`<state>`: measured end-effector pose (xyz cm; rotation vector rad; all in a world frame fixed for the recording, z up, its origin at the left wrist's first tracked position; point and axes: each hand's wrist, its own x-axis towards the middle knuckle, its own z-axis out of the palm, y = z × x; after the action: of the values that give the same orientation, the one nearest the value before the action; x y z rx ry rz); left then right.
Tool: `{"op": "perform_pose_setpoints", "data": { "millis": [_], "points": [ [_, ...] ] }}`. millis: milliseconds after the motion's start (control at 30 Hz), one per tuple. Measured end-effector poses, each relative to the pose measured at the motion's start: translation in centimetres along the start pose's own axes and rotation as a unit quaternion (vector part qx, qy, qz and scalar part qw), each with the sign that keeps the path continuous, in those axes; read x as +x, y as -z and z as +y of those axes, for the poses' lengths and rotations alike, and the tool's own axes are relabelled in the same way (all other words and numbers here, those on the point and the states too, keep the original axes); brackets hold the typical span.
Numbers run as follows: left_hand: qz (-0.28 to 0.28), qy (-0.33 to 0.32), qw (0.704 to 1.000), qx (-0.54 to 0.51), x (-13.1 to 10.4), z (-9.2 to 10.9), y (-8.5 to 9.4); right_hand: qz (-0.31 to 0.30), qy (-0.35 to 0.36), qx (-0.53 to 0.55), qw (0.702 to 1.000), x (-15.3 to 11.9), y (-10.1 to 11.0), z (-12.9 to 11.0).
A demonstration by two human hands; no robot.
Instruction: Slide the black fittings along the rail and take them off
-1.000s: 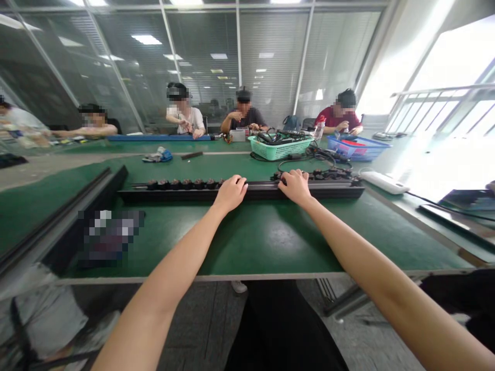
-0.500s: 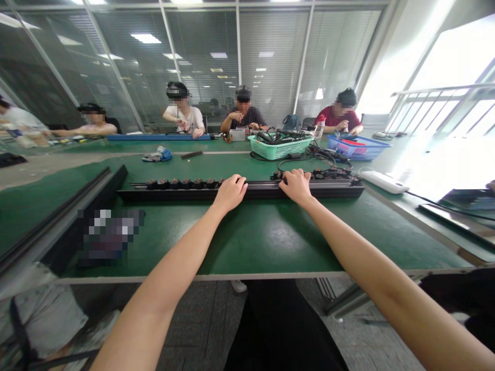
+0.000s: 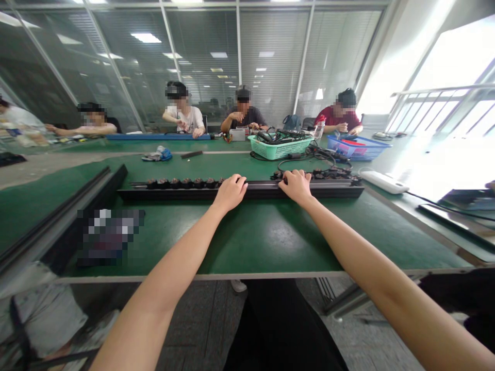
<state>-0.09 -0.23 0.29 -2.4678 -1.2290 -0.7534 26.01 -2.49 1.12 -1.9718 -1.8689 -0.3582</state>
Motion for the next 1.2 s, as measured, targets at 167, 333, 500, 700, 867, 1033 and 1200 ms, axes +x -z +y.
{"op": "perform_pose_setpoints", "data": {
  "millis": [167, 333, 500, 700, 867, 1033, 1200],
  "points": [
    [-0.001, 0.003, 1.000, 0.007, -0.01, 0.02, 0.03, 0.000, -0.008, 0.003, 1.000, -0.01, 0.05, 0.00],
    [0.001, 0.000, 1.000, 0.007, 0.00, -0.01, 0.01, -0.012, -0.016, 0.003, 1.000, 0.18, 0.12, 0.13],
    [0.010, -0.002, 1.000, 0.001, 0.00, -0.08, -0.11, -0.015, -0.018, 0.002, 1.000, 0.27, 0.18, 0.14],
    [-0.003, 0.002, 1.000, -0.004, 0.01, -0.04, -0.09, -0.010, -0.028, -0.003, 1.000, 0.20, 0.26, 0.21],
    [0.004, 0.000, 1.000, 0.002, -0.01, -0.10, -0.14, -0.007, -0.029, -0.004, 1.000, 0.16, 0.38, 0.25],
    [0.003, -0.001, 1.000, 0.006, 0.03, -0.10, -0.15, -0.010, -0.025, -0.002, 1.000, 0.10, 0.46, 0.20],
    [0.002, 0.000, 1.000, 0.005, 0.06, -0.05, -0.10, -0.013, -0.030, -0.002, 0.999, 0.09, 0.41, 0.18]
  ]
}}
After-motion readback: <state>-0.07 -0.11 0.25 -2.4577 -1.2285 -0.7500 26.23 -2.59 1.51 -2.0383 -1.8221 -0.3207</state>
